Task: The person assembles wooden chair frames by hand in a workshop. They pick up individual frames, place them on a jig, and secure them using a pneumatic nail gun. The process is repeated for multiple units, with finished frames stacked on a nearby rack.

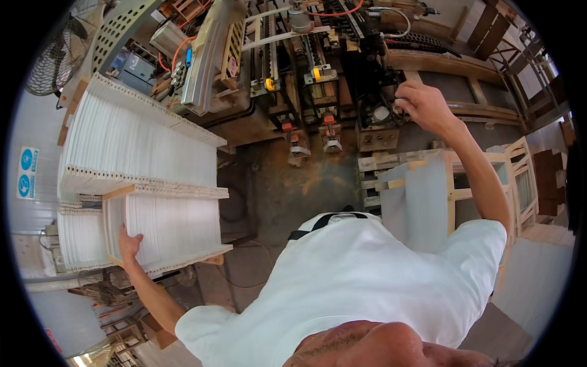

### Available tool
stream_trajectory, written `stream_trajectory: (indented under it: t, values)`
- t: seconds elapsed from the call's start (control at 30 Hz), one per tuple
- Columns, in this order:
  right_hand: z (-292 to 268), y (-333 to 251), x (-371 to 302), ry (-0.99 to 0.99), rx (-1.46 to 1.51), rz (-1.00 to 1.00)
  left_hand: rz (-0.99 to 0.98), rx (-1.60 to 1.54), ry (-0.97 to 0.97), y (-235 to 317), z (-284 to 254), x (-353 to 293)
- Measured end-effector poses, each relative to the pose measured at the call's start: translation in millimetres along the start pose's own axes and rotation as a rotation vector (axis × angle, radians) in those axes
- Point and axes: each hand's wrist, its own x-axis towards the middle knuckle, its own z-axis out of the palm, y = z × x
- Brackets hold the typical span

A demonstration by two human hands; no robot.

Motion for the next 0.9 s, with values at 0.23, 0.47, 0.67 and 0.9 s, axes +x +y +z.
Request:
stream_trajectory:
  t: [0.23,0.47,0.67,0.9]
  values:
    - [-26.4,4.3,-51.2,0.027,0.020,0.147,0.200,-0.325,0.374,159.1,7.2,-52.2]
    - [-45.9,-35.0,-116.9,0.106,-0.051,0.271,0.540,-0.933,-0.196,398.4,135.9,-52.4]
    - [-41.4,-99.4,-201.2,0.059,-0.121,0.731,0.145,-1.450,-0.719,521.3,252.4,65.9]
    - [-23.2,-170.5,-212.6,0.053,-0.258,1.302,-0.144,-1.723,-0.856,630.4,326.0,225.2]
